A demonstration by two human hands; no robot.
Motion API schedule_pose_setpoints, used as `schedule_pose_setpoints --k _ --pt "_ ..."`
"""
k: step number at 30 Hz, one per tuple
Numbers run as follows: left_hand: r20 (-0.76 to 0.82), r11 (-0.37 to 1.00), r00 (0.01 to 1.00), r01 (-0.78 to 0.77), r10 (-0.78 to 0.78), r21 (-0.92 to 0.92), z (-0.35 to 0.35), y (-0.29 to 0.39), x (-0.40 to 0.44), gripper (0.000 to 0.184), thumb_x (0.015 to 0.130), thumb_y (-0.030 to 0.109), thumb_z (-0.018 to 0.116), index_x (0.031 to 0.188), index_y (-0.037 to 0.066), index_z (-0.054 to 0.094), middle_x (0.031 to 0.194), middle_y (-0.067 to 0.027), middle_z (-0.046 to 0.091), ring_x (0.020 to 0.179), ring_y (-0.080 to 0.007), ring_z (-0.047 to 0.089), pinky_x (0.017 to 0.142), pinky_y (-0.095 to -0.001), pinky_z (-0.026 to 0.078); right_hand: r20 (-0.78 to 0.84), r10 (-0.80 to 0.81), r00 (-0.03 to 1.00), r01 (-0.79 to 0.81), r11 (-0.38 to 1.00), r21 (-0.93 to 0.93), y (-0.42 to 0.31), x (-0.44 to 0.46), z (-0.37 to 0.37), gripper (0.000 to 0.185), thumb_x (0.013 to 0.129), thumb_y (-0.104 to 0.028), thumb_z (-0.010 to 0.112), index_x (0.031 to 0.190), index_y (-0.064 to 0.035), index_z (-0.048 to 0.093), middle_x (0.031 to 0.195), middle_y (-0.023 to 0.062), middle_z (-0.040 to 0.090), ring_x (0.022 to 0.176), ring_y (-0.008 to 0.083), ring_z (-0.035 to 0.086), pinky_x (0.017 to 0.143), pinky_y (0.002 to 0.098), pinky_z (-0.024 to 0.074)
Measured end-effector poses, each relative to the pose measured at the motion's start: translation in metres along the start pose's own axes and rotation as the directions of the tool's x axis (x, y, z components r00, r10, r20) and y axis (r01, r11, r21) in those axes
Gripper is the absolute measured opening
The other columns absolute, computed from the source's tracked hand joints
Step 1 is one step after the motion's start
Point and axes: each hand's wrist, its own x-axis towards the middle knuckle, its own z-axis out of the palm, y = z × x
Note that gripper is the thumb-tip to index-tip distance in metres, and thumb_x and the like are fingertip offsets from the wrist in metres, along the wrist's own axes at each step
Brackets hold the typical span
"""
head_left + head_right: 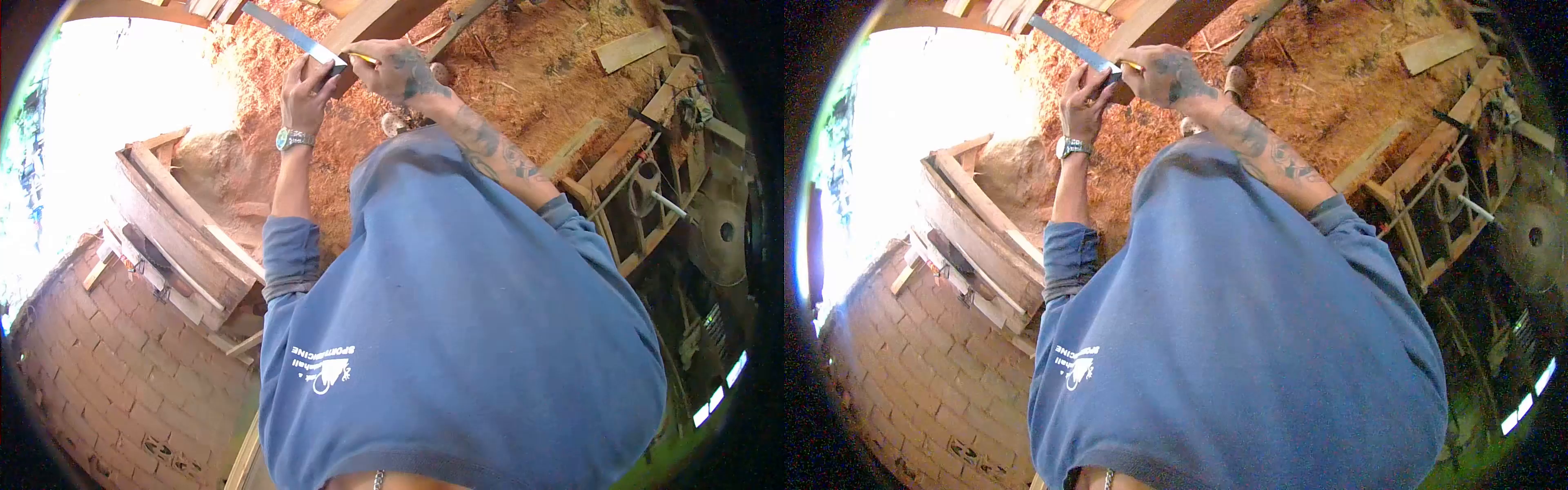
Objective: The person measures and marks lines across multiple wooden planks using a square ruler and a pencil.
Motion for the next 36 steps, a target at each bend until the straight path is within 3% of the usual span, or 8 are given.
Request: schedule_pose_setpoints --k 6,9,12,15,21,24,27,36 --pt "0.004 0.998 1.0 -0.017 0.017 0.065 0.001 -0.003 -0.002 0.034 0.086 0.027 0.083 0.12 0.022 0.081 0.137 -0.0201 0.063 0.121 -0.038 0.063 0.103 -0.0467 0.054 0.081 -0.016 0.997 0.019 0.999 -0.042 0.004 0.002 0.008 0.022 0.096 -0.021 0.064 0.105 -0.0065 0.077 0.094 0.0159 0.076 0.088 0.0364 0.074 0.077 0.0448 0.06" --pt "0.007 0.998 1.0 -0.027 0.027 0.051 0.0 -0.004 -0.003 0.034 0.087 0.026 0.082 0.12 0.022 0.081 0.138 -0.0206 0.062 0.122 -0.0381 0.063 0.103 -0.0468 0.054 0.017 -0.102 0.995 0.103 0.99 -0.094 0.003 0.004 0.019 0.022 0.093 -0.023 0.064 0.101 -0.0074 0.077 0.089 0.017 0.075 0.085 0.0374 0.074 0.076 0.0467 0.0596" --pt "0.015 0.994 1.0 -0.015 0.014 0.104 -0.003 0.004 0.0 0.034 0.086 0.026 0.082 0.12 0.022 0.08 0.138 -0.0209 0.062 0.122 -0.0381 0.063 0.103 -0.0466 0.054 0.267 0.097 0.959 -0.015 0.956 -0.292 -0.01 0.015 0.0 0.023 0.09 -0.025 0.065 0.098 -0.0087 0.078 0.082 0.0185 0.073 0.081 0.0383 0.074 0.074 0.0486 0.0592" --pt "0.008 0.998 1.0 0.002 -0.003 0.068 -0.001 -0.001 -0.001 0.034 0.086 0.027 0.083 0.12 0.023 0.08 0.138 -0.021 0.062 0.122 -0.038 0.062 0.104 -0.046 0.053 0.153 0.041 0.987 0.003 0.961 -0.276 -0.017 0.02 -0.008 0.021 0.087 -0.027 0.064 0.095 -0.0163 0.079 0.078 0.0201 0.073 0.077 0.0399 0.075 0.071 0.0517 0.0612" --pt "-0.009 0.997 1.0 -0.021 0.021 0.068 0.001 -0.005 -0.003 0.035 0.086 0.03 0.083 0.12 0.024 0.081 0.139 -0.02 0.061 0.123 -0.0368 0.061 0.104 -0.0444 0.053 0.012 0.013 1.0 -0.012 0.997 -0.073 -0.006 0.012 0.0 0.021 0.09 -0.026 0.063 0.099 -0.015 0.078 0.081 0.0204 0.073 0.076 0.0402 0.074 0.07 0.0527 0.0594" --pt "-0.015 0.996 0.999 -0.03 0.032 0.083 0.001 -0.007 -0.003 0.035 0.086 0.032 0.083 0.12 0.024 0.081 0.139 -0.0181 0.062 0.122 -0.036 0.061 0.104 -0.0439 0.053 0.036 0.087 0.996 -0.086 0.996 -0.031 -0.003 0.008 -0.005 0.026 0.094 -0.023 0.065 0.11 -0.009 0.079 0.095 0.0198 0.076 0.083 0.0358 0.075 0.073 0.0426 0.0598" --pt "-0.034 0.997 0.999 -0.019 0.022 0.073 0.004 -0.008 -0.004 0.035 0.086 0.034 0.083 0.12 0.026 0.081 0.138 -0.0157 0.063 0.122 -0.0349 0.062 0.104 -0.0438 0.053 0.009 0.143 0.99 -0.143 0.99 -0.009 0.003 0.008 -0.007 0.027 0.093 -0.023 0.067 0.115 -0.0094 0.078 0.1 0.0185 0.076 0.084 0.0324 0.076 0.075 0.0395 0.0602" --pt "-0.045 1.0 0.999 0.016 -0.015 0.017 0.003 -0.006 -0.004 0.033 0.086 0.035 0.083 0.118 0.026 0.082 0.138 -0.0144 0.064 0.123 -0.0333 0.062 0.104 -0.0436 0.054 0.061 0.134 0.989 -0.14 0.984 0.106 0.005 0.01 -0.006 0.028 0.095 -0.023 0.065 0.115 -0.0068 0.077 0.103 0.017 0.077 0.09 0.0295 0.077 0.079 0.0374 0.0602"
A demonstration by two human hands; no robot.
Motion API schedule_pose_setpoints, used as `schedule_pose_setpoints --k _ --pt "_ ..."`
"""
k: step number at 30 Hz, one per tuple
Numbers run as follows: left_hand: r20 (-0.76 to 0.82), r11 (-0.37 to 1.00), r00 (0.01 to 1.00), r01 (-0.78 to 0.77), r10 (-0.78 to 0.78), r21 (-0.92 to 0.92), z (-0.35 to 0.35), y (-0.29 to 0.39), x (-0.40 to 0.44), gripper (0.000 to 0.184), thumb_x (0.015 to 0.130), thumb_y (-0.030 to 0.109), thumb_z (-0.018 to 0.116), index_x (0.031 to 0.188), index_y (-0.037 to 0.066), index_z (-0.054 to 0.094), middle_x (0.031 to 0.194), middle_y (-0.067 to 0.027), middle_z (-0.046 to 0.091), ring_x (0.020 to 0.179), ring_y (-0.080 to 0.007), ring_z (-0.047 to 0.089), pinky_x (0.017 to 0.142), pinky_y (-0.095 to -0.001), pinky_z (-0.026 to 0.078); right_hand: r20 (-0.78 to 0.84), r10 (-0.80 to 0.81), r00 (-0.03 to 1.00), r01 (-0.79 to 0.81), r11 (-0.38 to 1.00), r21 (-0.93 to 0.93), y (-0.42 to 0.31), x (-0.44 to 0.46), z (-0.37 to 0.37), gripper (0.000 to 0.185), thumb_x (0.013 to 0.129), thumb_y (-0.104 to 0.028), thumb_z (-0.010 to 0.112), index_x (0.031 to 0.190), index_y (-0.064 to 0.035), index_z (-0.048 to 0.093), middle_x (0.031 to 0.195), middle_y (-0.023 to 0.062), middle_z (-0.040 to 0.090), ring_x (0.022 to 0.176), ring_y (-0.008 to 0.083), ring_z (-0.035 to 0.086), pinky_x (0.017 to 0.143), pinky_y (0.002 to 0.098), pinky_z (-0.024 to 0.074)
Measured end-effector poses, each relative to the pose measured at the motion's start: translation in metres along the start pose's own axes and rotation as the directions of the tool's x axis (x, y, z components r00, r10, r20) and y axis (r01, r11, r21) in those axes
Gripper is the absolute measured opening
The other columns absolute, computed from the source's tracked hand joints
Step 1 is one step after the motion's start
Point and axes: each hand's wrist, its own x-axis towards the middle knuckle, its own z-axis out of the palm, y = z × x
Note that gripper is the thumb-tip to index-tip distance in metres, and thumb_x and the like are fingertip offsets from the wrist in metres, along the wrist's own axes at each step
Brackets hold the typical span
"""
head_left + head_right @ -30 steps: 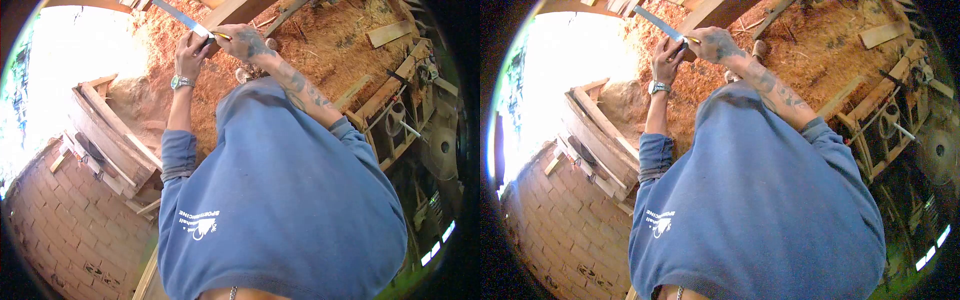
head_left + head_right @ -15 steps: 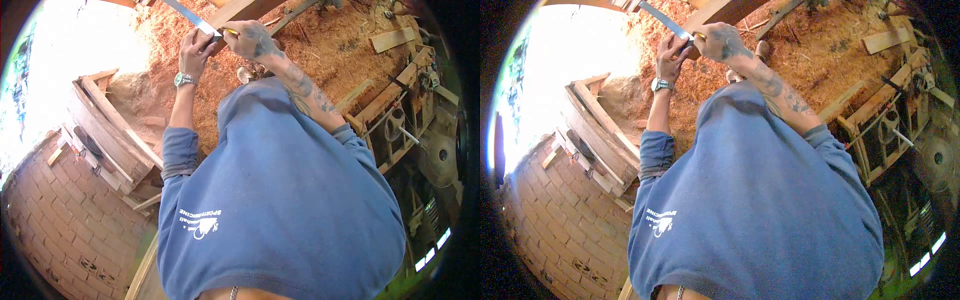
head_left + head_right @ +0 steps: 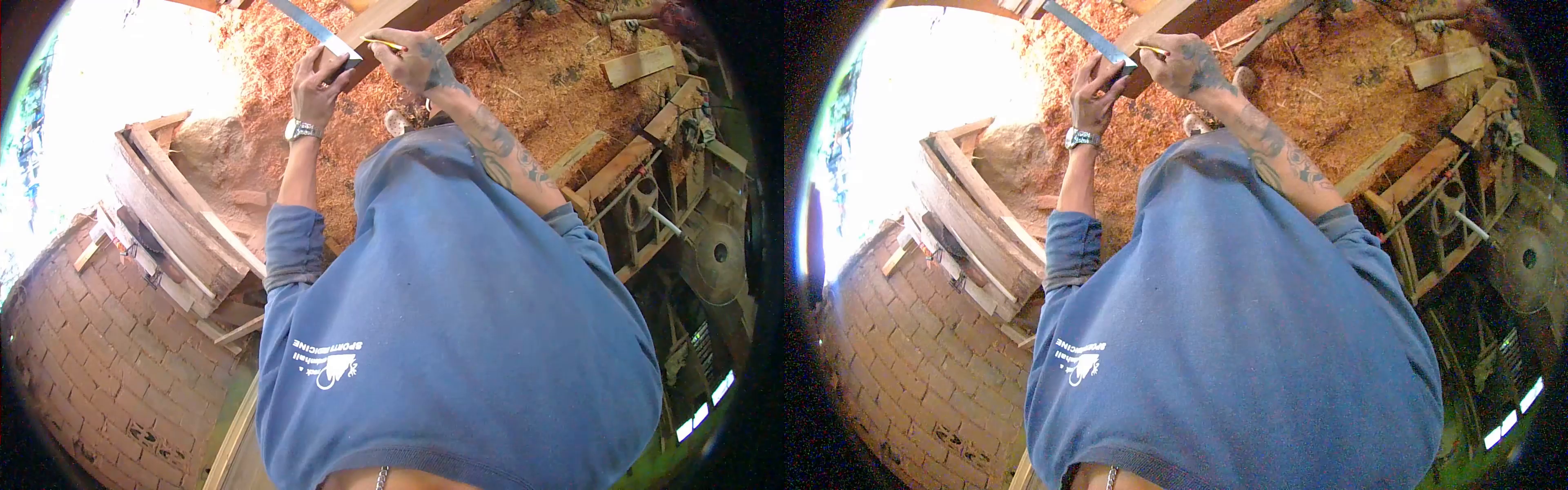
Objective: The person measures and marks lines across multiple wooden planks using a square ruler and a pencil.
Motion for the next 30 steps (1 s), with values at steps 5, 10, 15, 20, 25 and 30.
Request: schedule_pose_setpoints --k 5,10,15,20,25,30 --pt "0.007 1.0 1.0 0.008 -0.008 -0.017 0.001 -0.001 0.001 0.034 0.086 0.034 0.083 0.119 0.026 0.082 0.14 -0.0159 0.063 0.124 -0.0338 0.062 0.106 -0.0436 0.053 0.015 -0.003 1.0 0.003 1.0 -0.004 -0.007 0.0 -0.003 0.029 0.096 -0.022 0.063 0.116 -0.0066 0.076 0.103 0.0178 0.077 0.089 0.031 0.076 0.079 0.038 0.06" --pt "0.009 1.0 1.0 0.017 -0.017 0.001 0.001 -0.001 -0.001 0.035 0.086 0.033 0.083 0.12 0.026 0.081 0.141 -0.017 0.063 0.125 -0.0346 0.062 0.107 -0.0434 0.052 0.002 -0.01 1.0 0.01 1.0 -0.021 -0.01 0.0 0.003 0.028 0.095 -0.024 0.062 0.113 -0.0078 0.076 0.098 0.0187 0.076 0.086 0.0354 0.075 0.076 0.0418 0.059" --pt "0.036 0.999 0.999 0.002 -0.003 0.032 0.0 -0.003 0.001 0.036 0.085 0.033 0.083 0.121 0.026 0.08 0.141 -0.0173 0.063 0.125 -0.0347 0.062 0.105 -0.0439 0.053 -0.061 -0.109 0.992 0.109 0.994 0.003 0.003 0.002 0.014 0.024 0.094 -0.026 0.062 0.104 -0.0103 0.077 0.085 0.02 0.073 0.078 0.041 0.072 0.069 0.0495 0.0571" --pt "0.028 0.999 0.999 -0.023 0.022 0.029 -0.001 -0.001 0.001 0.036 0.086 0.033 0.082 0.121 0.026 0.08 0.14 -0.0185 0.063 0.124 -0.0352 0.062 0.104 -0.0432 0.053 -0.053 -0.111 0.992 0.11 0.994 -0.029 0.007 0.0 0.014 0.024 0.094 -0.026 0.062 0.105 -0.0106 0.077 0.085 0.0194 0.073 0.078 0.0401 0.072 0.069 0.0491 0.0572" --pt "0.04 0.999 0.999 -0.007 0.006 0.034 0.0 -0.002 0.001 0.036 0.086 0.032 0.082 0.122 0.026 0.08 0.14 -0.0195 0.063 0.123 -0.0356 0.062 0.103 -0.0434 0.054 -0.026 -0.075 0.997 0.076 0.997 0.018 0.002 -0.002 0.012 0.025 0.094 -0.027 0.063 0.108 -0.0126 0.078 0.087 0.0192 0.074 0.08 0.0391 0.073 0.071 0.0484 0.0584" --pt "0.03 0.998 0.999 -0.036 0.034 0.051 0.0 -0.003 0.001 0.037 0.085 0.031 0.082 0.122 0.026 0.08 0.139 -0.0195 0.063 0.123 -0.0359 0.062 0.103 -0.0443 0.054 -0.003 -0.08 0.997 0.08 0.996 -0.049 0.006 0.0 0.021 0.025 0.094 -0.028 0.064 0.11 -0.015 0.078 0.088 0.02 0.074 0.083 0.0396 0.074 0.073 0.0488 0.0593"
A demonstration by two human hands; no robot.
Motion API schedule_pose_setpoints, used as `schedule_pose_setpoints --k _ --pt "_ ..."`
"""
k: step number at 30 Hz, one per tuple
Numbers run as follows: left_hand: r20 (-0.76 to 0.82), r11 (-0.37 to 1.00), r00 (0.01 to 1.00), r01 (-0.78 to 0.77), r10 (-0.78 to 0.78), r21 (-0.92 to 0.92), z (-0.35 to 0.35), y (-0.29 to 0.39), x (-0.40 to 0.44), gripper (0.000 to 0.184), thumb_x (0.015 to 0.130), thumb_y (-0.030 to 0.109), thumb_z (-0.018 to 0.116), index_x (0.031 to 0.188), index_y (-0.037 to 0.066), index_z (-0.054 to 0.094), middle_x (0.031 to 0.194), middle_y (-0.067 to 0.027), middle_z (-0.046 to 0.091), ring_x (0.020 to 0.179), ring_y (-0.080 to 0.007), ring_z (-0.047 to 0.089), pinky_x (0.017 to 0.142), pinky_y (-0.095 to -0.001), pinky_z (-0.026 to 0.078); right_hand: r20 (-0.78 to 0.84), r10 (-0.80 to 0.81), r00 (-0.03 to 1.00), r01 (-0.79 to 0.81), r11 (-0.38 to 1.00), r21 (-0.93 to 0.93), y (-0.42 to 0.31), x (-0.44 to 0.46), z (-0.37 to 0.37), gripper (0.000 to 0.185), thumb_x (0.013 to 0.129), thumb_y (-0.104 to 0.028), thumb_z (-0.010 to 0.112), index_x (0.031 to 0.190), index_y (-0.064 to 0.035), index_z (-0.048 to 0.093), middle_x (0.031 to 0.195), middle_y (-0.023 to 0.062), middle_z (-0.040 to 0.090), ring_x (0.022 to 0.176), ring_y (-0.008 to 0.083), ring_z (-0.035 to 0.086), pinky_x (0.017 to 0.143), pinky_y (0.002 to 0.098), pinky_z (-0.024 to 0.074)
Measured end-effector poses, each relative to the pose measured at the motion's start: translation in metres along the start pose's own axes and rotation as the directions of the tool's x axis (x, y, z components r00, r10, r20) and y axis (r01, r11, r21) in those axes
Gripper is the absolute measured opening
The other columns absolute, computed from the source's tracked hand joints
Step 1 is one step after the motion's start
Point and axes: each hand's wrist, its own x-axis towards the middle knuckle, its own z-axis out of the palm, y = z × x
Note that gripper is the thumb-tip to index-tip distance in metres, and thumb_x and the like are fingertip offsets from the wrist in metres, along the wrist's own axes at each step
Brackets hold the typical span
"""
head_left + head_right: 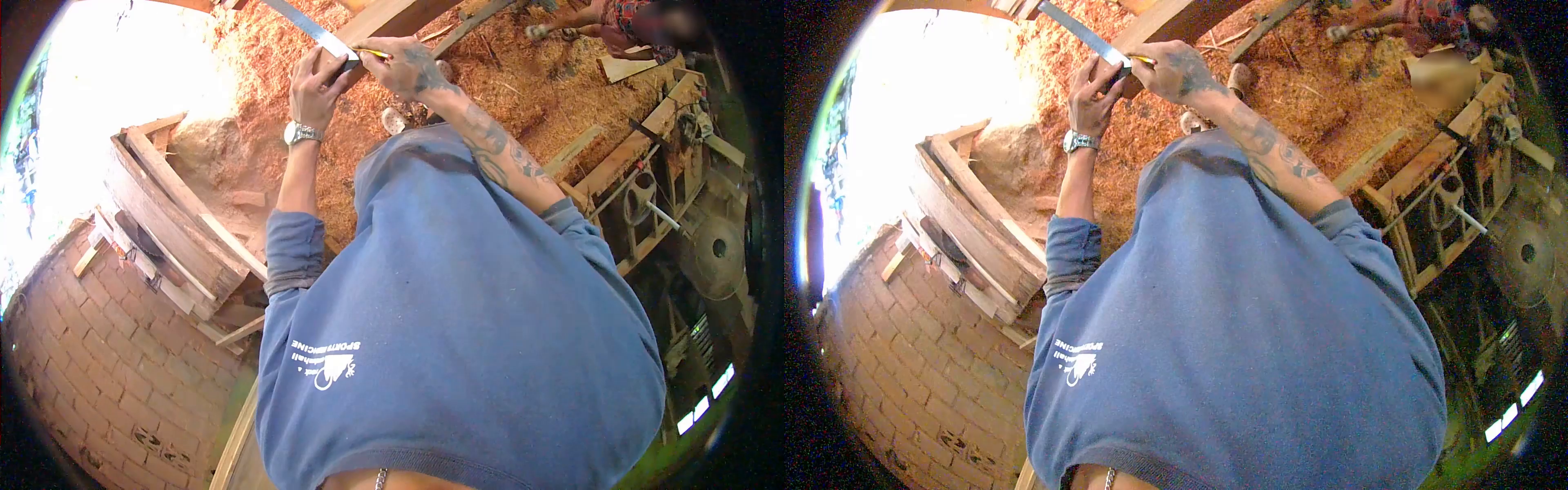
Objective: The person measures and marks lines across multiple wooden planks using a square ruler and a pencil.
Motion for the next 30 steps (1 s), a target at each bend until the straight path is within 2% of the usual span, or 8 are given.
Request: schedule_pose_setpoints --k 3,10,14,18,21,26,29,30 --pt "-0.004 0.998 1.0 0.022 -0.022 -0.057 0.001 0.002 0.001 0.038 0.085 0.03 0.082 0.122 0.026 0.08 0.14 -0.0193 0.063 0.125 -0.0358 0.062 0.104 -0.0446 0.053 0.026 0.009 1.0 -0.008 0.998 -0.062 -0.001 0.012 0.007 0.028 0.098 -0.024 0.064 0.117 -0.0082 0.076 0.099 0.0174 0.076 0.091 0.0362 0.075 0.08 0.0445 0.06" --pt "-0.002 0.996 0.998 0.06 -0.06 -0.059 -0.001 0.005 0.0 0.037 0.086 0.031 0.082 0.122 0.025 0.08 0.14 -0.0171 0.063 0.125 -0.0354 0.062 0.104 -0.045 0.054 -0.002 -0.07 0.998 0.07 0.992 -0.103 0.001 0.009 0.006 0.022 0.091 -0.027 0.066 0.105 -0.0161 0.079 0.082 0.0179 0.074 0.078 0.0401 0.073 0.071 0.0513 0.06" --pt "-0.005 0.997 0.999 0.052 -0.053 -0.059 -0.001 0.003 0.002 0.033 0.085 0.034 0.083 0.117 0.022 0.082 0.138 -0.0174 0.064 0.123 -0.0358 0.063 0.101 -0.0449 0.055 -0.056 -0.073 0.996 0.062 0.983 -0.175 0.002 0.02 0.025 0.023 0.091 -0.029 0.066 0.104 -0.0156 0.079 0.083 0.0185 0.074 0.079 0.0408 0.074 0.072 0.0504 0.0602" --pt "-0.012 1.0 1.0 -0.01 0.01 -0.004 -0.005 0.004 0.003 0.032 0.087 0.032 0.081 0.117 0.022 0.081 0.139 -0.0189 0.063 0.121 -0.0367 0.064 0.102 -0.0455 0.055 0.028 -0.042 0.999 0.045 0.992 -0.122 -0.002 0.02 0.01 0.023 0.091 -0.03 0.064 0.101 -0.016 0.08 0.081 0.0204 0.074 0.079 0.0422 0.074 0.072 0.0521 0.0598" --pt "-0.007 0.997 0.999 0.048 -0.048 -0.061 -0.002 0.003 0.0 0.037 0.086 0.029 0.082 0.122 0.021 0.08 0.14 -0.0177 0.064 0.125 -0.0374 0.064 0.106 -0.0454 0.053 0.054 -0.025 0.998 0.034 0.984 -0.172 -0.005 0.019 0.006 0.024 0.091 -0.029 0.063 0.101 -0.0162 0.08 0.081 0.0197 0.074 0.079 0.0415 0.074 0.072 0.0517 0.06" --pt "0.005 0.999 1.0 0.012 -0.012 -0.041 -0.002 -0.002 0.001 0.036 0.087 0.028 0.082 0.121 0.018 0.079 0.139 -0.0172 0.064 0.125 -0.0372 0.064 0.107 -0.0453 0.052 -0.004 -0.098 0.995 0.096 0.987 -0.127 -0.006 0.033 0.013 0.026 0.091 -0.03 0.063 0.103 -0.0163 0.081 0.085 0.0193 0.075 0.082 0.042 0.074 0.077 0.0524 0.0601" --pt "-0.008 0.997 1.0 0.022 -0.022 -0.071 -0.003 0.005 0.003 0.034 0.086 0.027 0.083 0.119 0.02 0.081 0.139 -0.0214 0.062 0.125 -0.038 0.061 0.106 -0.0471 0.052 0.138 -0.04 0.99 0.073 0.968 -0.242 -0.005 0.035 0.002 0.027 0.091 -0.03 0.062 0.106 -0.0163 0.08 0.088 0.0199 0.075 0.084 0.0419 0.074 0.078 0.0526 0.0599" --pt "-0.013 0.996 1.0 0.022 -0.023 -0.085 0.0 0.004 0.003 0.035 0.085 0.028 0.084 0.118 0.02 0.081 0.139 -0.0208 0.063 0.125 -0.0375 0.061 0.105 -0.0469 0.053 0.072 -0.088 0.994 0.098 0.982 -0.161 -0.001 0.036 0.008 0.025 0.091 -0.029 0.062 0.101 -0.0148 0.08 0.087 0.0193 0.075 0.083 0.0413 0.074 0.077 0.053 0.0599"
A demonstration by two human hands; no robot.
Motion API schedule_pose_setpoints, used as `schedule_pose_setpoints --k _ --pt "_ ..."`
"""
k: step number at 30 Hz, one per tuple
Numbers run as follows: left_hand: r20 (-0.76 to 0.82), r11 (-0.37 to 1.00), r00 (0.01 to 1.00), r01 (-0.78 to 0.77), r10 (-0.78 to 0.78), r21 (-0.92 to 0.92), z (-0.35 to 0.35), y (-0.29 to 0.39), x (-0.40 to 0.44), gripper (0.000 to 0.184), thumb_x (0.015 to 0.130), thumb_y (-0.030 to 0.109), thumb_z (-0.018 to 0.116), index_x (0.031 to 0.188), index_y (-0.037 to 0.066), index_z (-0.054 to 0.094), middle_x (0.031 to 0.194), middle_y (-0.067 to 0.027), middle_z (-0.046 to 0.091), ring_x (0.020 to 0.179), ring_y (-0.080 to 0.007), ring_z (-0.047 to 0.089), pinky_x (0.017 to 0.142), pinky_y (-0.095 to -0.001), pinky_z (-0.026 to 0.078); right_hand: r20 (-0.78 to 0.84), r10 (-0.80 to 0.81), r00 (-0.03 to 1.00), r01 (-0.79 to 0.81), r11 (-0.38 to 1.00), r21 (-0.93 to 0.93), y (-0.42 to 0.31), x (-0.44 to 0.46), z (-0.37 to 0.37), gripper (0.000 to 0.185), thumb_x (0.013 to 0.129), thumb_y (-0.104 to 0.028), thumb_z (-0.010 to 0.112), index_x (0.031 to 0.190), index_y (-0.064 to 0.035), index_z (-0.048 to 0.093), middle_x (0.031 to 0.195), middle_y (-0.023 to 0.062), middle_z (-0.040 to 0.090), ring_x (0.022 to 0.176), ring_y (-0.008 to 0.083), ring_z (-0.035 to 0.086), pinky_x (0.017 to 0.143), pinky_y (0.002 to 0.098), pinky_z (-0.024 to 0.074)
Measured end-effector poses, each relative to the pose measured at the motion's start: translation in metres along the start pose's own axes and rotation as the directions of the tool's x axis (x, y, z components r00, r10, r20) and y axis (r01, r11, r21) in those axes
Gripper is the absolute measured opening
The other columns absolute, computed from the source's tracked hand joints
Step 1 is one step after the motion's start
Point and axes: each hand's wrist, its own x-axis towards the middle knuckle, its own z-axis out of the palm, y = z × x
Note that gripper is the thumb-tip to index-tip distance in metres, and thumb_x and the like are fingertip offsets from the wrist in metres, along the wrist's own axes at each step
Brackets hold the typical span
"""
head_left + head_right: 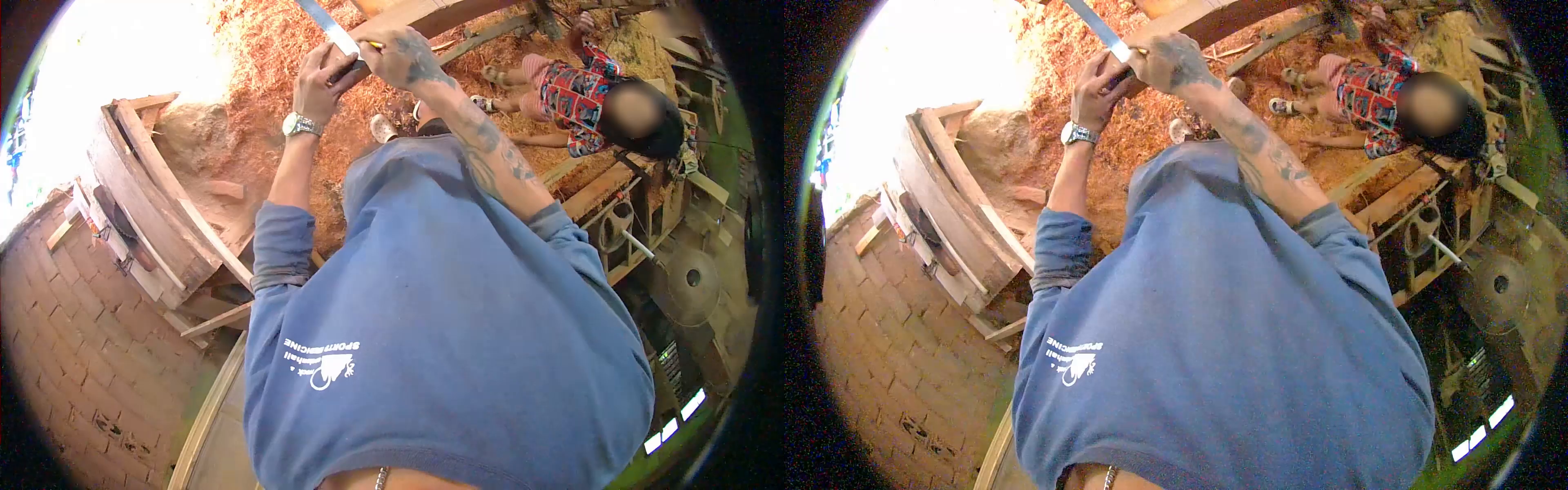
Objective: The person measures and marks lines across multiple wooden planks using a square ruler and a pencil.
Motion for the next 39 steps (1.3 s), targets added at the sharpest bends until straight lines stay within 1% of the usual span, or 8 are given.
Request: schedule_pose_setpoints --k 6,12,16,19,24,27,36,39 --pt "0.014 0.999 1.0 0.011 -0.011 0.036 -0.001 -0.006 0.002 0.034 0.084 0.033 0.084 0.116 0.02 0.082 0.137 -0.0189 0.064 0.125 -0.0353 0.061 0.104 -0.0458 0.054 0.366 0.072 0.928 0.009 0.977 -0.214 -0.003 0.002 -0.039 0.026 0.09 -0.032 0.064 0.094 -0.0133 0.081 0.082 0.0213 0.074 0.084 0.0401 0.075 0.077 0.0525 0.0606" --pt "0.012 0.999 1.0 0.011 -0.012 0.044 -0.003 -0.005 0.003 0.033 0.084 0.032 0.084 0.114 0.019 0.082 0.135 -0.0183 0.064 0.125 -0.0349 0.06 0.105 -0.0453 0.052 0.342 0.362 0.867 -0.256 0.913 -0.317 0.049 -0.033 0.0 0.047 0.103 -0.048 0.053 0.098 -0.0083 0.079 0.09 0.0221 0.076 0.083 0.0372 0.076 0.076 0.0478 0.0602" --pt "0.038 0.998 0.998 0.042 -0.043 0.038 -0.011 0.0 0.003 0.036 0.083 0.032 0.085 0.115 0.018 0.081 0.134 -0.0201 0.065 0.125 -0.0357 0.061 0.106 -0.0462 0.051 0.555 0.44 0.706 -0.691 0.6 0.403 0.007 -0.032 0.02 0.047 0.109 -0.045 0.048 0.112 -0.0044 0.071 0.088 0.015 0.075 0.08 0.0249 0.073 0.075 0.0432 0.0557" --pt "0.046 0.999 0.998 0.049 -0.049 0.005 -0.014 0.004 0.005 0.034 0.083 0.031 0.085 0.114 0.017 0.081 0.133 -0.0197 0.065 0.125 -0.0361 0.062 0.106 -0.0459 0.051 0.39 0.421 0.819 -0.568 0.689 0.45 0.031 -0.045 0.067 0.038 0.109 -0.038 0.054 0.109 -0.005 0.073 0.081 0.0065 0.07 0.075 0.0128 0.065 0.069 0.0325 0.052" --pt "0.007 0.898 0.952 0.291 -0.307 -0.331 -0.029 0.019 0.023 0.074 0.089 0.051 0.081 0.137 0.002 0.055 0.122 -0.018 0.074 0.112 -0.0297 0.072 0.099 -0.0419 0.055 0.556 0.403 0.727 -0.684 0.352 0.639 -0.005 -0.045 0.023 0.036 0.107 -0.035 0.06 0.113 -0.0019 0.072 0.089 -0.0002 0.071 0.073 0.0087 0.056 0.067 0.0278 0.0477" --pt "0.166 0.727 0.779 0.625 -0.604 -0.285 -0.041 0.008 0.048 0.081 0.091 0.054 0.078 0.139 -0.004 0.048 0.109 -0.021 0.075 0.103 -0.034 0.074 0.091 -0.0438 0.057 0.565 0.314 0.763 -0.632 0.55 0.547 -0.009 -0.054 0.035 0.035 0.106 -0.035 0.061 0.114 -0.0023 0.072 0.089 -0.0008 0.07 0.074 0.0084 0.056 0.067 0.0277 0.0471" --pt "0.242 0.183 0.695 0.478 -0.677 -0.859 -0.035 -0.011 0.074 0.038 0.109 0.047 0.053 0.106 0.009 0.049 0.069 0.0018 0.053 0.05 -0.0128 0.053 0.047 -0.0283 0.046 0.368 0.135 0.92 -0.298 0.851 0.433 -0.005 -0.025 0.025 0.031 0.097 -0.034 0.074 0.107 -0.0053 0.078 0.096 0.0199 0.076 0.094 0.029 0.076 0.082 0.0417 0.0575" --pt "0.349 0.496 0.669 0.732 -0.657 -0.467 -0.056 -0.025 0.058 0.042 0.11 0.049 0.05 0.101 0.008 0.056 0.07 -0.0017 0.057 0.054 -0.0154 0.056 0.051 -0.033 0.047 0.201 0.34 0.919 -0.394 0.758 0.52 0.03 -0.01 -0.009 0.028 0.099 -0.027 0.073 0.111 -0.0028 0.079 0.093 0.0128 0.078 0.081 0.0206 0.072 0.07 0.0353 0.0584"
